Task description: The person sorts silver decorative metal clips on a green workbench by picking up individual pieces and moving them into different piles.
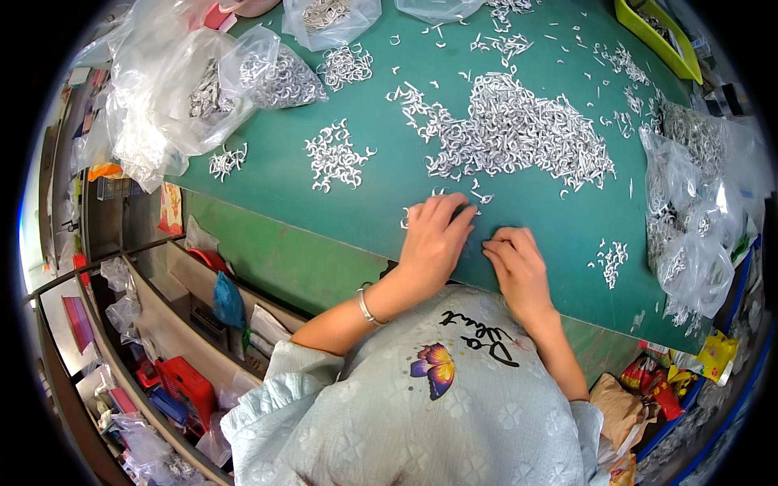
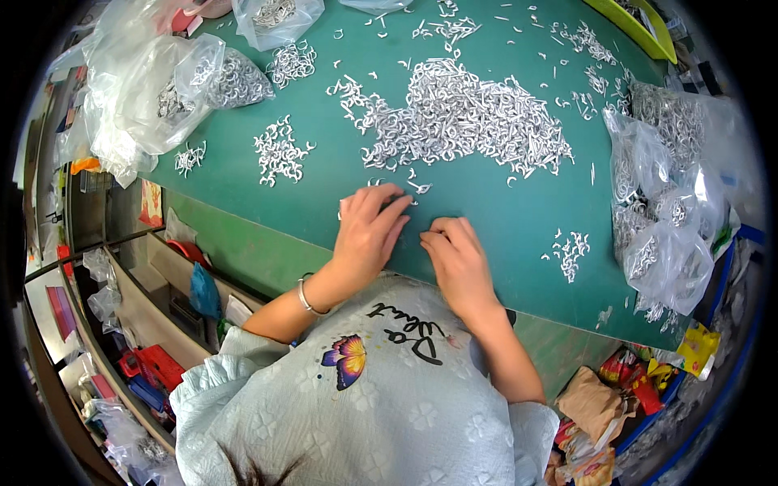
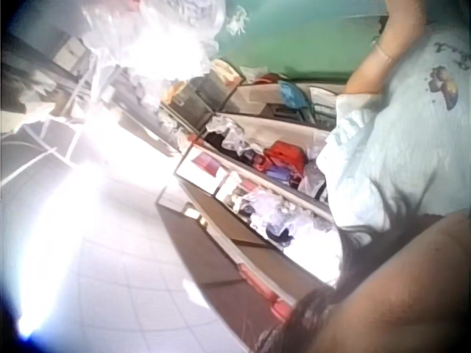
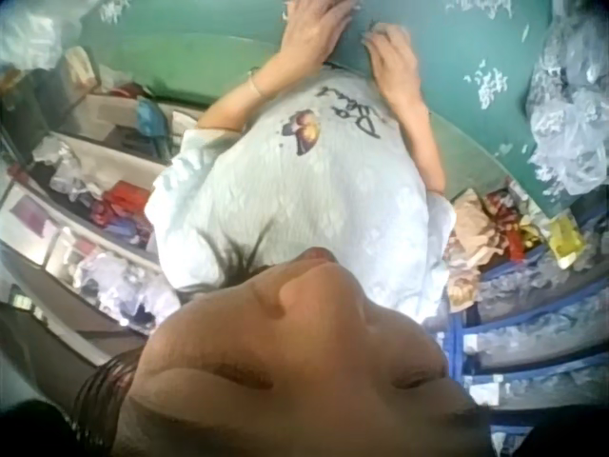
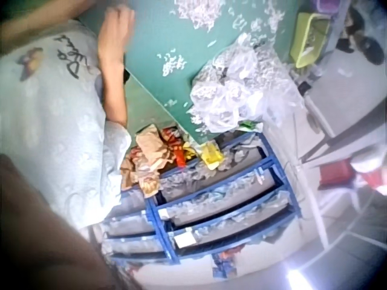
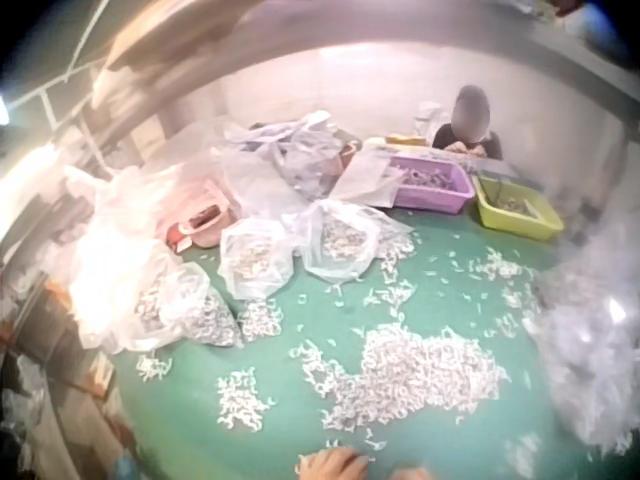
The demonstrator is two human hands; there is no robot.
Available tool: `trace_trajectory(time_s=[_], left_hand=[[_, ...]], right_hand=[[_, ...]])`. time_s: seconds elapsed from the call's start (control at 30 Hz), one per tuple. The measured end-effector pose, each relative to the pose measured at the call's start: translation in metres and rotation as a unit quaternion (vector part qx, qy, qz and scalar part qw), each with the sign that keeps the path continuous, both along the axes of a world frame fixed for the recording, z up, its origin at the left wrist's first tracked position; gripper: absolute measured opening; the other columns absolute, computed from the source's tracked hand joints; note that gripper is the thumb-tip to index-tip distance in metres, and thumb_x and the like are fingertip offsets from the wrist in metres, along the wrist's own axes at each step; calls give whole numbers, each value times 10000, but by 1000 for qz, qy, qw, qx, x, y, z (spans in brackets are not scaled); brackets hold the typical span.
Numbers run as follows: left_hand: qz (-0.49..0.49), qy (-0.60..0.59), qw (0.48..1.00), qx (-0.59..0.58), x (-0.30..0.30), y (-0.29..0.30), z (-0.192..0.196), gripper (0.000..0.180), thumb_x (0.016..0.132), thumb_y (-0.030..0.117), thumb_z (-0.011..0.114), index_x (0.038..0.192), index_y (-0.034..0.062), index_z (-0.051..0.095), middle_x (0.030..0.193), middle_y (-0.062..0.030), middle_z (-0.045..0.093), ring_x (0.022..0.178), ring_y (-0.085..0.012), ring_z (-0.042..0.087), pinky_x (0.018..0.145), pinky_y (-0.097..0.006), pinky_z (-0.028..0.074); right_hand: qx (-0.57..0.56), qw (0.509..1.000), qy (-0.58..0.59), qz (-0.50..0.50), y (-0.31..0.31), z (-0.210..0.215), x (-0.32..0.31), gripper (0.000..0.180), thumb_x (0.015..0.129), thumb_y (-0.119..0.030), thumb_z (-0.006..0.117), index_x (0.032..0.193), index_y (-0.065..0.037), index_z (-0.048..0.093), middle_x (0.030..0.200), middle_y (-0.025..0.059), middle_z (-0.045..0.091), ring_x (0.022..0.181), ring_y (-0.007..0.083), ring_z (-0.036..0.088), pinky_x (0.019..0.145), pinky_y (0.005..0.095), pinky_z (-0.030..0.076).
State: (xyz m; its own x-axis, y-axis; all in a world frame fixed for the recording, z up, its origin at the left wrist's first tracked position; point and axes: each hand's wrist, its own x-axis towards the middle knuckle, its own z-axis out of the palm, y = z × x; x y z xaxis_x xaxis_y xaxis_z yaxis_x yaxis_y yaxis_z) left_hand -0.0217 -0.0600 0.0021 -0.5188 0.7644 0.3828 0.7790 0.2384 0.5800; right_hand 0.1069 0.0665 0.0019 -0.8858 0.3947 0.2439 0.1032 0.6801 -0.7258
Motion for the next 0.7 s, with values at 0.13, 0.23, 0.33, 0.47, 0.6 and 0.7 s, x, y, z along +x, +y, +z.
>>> trace_trajectory(time_s=[0.13,0.23,0.33,0.47,0.6,0.7], left_hand=[[-61,-78,995,2,8,0,-12,282,762,-38,672,1040,-3,642,1055,-130,593,901,-304,566,768,-381,448],[-113,-94,989,16,21,0,-7,275,757,-53,663,1027,-5,644,1052,-130,596,903,-303,570,785,-385,453],[9,-48,999,11,1,-14,1,270,776,-33,671,1041,14,650,1055,-118,602,915,-289,566,788,-386,446],[96,-28,994,-41,-22,-10,3,278,781,-7,697,1051,39,652,1024,-85,586,920,-265,557,774,-378,426],[59,-42,997,-40,-22,-10,-2,257,780,-17,693,1029,33,647,1015,-88,564,885,-262,545,783,-377,423],[10,-69,996,-60,-18,-22,0,240,785,-21,686,1017,25,645,1012,-90,567,907,-266,549,811,-388,424]], right_hand=[[51,997,25,-52,18,14,-16,220,776,47,686,989,-5,678,1004,106,616,915,306,581,779,379,479],[122,993,2,11,21,14,-35,238,785,13,679,1021,-15,673,1050,90,618,974,302,564,823,391,446],[152,988,-24,7,27,10,-25,265,774,-6,690,1037,-23,668,1058,79,616,978,286,561,809,387,429],[109,993,-27,25,21,22,-16,277,756,-34,717,1026,-29,657,1022,81,603,936,268,561,755,382,423],[57,996,-51,37,6,15,-3,285,739,-20,731,1014,-18,655,997,95,582,893,281,563,742,381,456],[50,998,-49,-1,16,9,14,350,724,-3,741,1063,-20,657,1025,106,578,888,293,562,752,384,474]])
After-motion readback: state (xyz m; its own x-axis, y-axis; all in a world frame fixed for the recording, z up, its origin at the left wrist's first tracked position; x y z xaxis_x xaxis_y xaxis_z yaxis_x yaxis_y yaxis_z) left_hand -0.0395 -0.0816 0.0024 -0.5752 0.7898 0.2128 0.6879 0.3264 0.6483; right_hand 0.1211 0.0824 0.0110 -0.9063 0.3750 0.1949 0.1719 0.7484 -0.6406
